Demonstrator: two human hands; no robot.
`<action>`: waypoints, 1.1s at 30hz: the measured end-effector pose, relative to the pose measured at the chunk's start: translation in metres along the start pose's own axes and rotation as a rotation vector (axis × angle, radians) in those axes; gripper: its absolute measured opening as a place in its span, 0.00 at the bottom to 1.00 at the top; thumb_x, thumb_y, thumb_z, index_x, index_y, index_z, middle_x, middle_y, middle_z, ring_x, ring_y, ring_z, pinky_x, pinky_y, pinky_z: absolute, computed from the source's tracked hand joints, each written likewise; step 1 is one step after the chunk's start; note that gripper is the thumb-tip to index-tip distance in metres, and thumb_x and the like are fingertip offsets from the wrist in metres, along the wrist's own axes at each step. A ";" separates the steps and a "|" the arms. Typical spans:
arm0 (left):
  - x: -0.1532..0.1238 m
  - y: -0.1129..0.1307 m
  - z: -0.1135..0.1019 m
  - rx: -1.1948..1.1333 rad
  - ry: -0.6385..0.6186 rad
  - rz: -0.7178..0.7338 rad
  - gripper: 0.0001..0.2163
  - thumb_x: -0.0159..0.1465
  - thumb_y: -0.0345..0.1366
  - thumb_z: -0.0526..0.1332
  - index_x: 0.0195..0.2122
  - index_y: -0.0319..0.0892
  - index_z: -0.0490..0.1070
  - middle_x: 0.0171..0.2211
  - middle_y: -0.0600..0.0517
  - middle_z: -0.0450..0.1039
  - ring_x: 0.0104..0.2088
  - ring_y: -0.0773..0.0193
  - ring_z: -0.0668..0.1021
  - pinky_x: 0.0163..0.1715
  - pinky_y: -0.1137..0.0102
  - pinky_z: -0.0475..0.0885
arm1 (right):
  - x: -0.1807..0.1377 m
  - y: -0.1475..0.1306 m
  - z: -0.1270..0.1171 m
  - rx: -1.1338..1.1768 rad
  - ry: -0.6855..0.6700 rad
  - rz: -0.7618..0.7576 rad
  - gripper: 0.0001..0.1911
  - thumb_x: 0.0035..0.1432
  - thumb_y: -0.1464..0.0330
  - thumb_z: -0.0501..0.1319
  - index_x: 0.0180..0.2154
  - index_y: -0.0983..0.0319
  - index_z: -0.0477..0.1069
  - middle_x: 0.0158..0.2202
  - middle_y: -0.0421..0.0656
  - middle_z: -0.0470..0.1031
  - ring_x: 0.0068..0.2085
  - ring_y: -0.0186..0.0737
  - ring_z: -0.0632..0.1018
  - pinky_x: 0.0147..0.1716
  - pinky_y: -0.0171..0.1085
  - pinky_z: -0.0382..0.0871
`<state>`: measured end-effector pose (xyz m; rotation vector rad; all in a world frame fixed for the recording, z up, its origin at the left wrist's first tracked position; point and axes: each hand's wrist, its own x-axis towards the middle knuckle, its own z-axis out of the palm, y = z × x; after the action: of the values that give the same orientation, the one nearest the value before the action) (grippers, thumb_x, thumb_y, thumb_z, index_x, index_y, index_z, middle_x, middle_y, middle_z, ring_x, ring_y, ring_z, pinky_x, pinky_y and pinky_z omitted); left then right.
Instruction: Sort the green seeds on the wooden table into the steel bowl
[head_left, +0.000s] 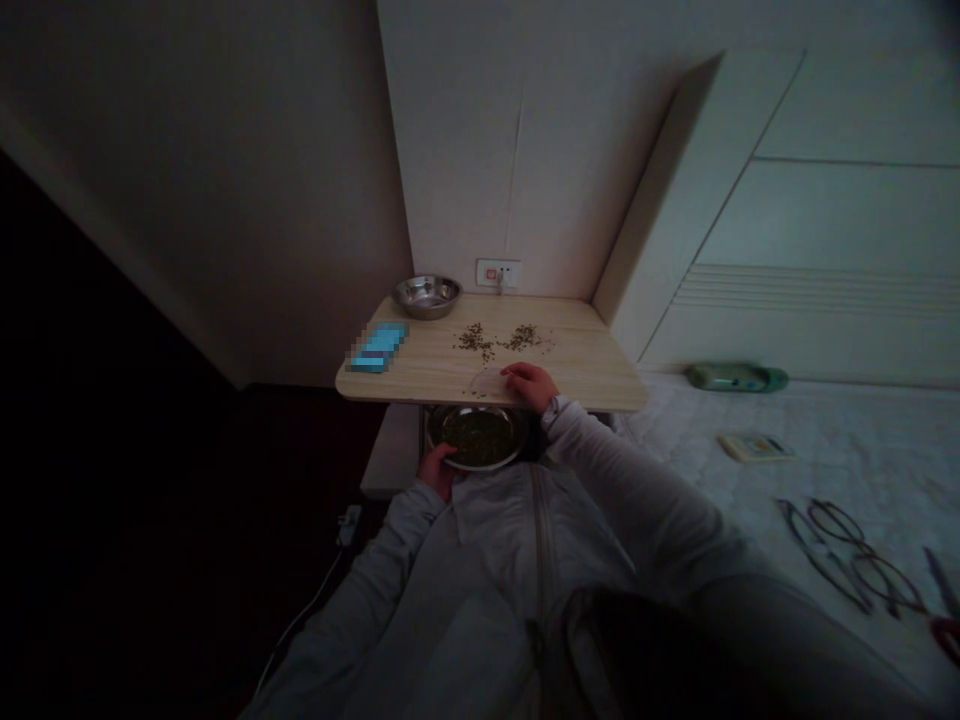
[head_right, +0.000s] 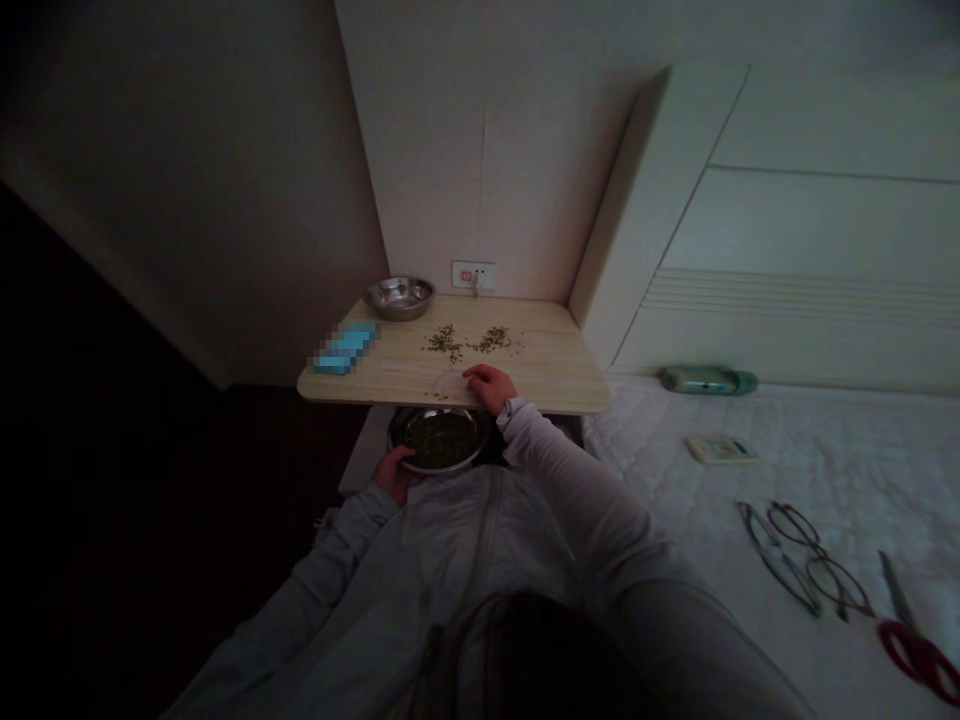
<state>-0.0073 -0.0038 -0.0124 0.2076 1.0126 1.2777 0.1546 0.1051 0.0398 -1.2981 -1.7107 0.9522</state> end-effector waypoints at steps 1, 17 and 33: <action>-0.001 0.001 0.001 0.004 0.010 -0.008 0.08 0.44 0.24 0.52 0.25 0.34 0.66 0.18 0.50 0.69 0.17 0.68 0.69 0.11 0.76 0.59 | 0.000 0.000 0.000 0.016 0.000 0.007 0.12 0.41 0.69 0.52 0.30 0.63 0.68 0.20 0.36 0.67 0.22 0.28 0.66 0.24 0.29 0.59; 0.002 -0.001 -0.003 -0.004 -0.014 -0.002 0.09 0.44 0.24 0.52 0.27 0.35 0.66 0.18 0.52 0.69 0.17 0.68 0.70 0.11 0.76 0.59 | 0.000 0.001 -0.001 0.045 0.007 0.017 0.11 0.39 0.70 0.52 0.28 0.62 0.68 0.18 0.35 0.66 0.21 0.28 0.65 0.23 0.29 0.57; 0.006 -0.002 -0.004 -0.013 -0.024 0.000 0.08 0.44 0.24 0.51 0.26 0.35 0.66 0.17 0.52 0.68 0.16 0.69 0.68 0.10 0.76 0.58 | 0.001 0.003 0.000 0.107 -0.012 0.022 0.11 0.39 0.69 0.52 0.28 0.63 0.69 0.19 0.35 0.67 0.22 0.28 0.65 0.24 0.29 0.57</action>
<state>-0.0091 -0.0010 -0.0187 0.2126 0.9832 1.2786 0.1558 0.1067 0.0376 -1.2456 -1.6355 1.0514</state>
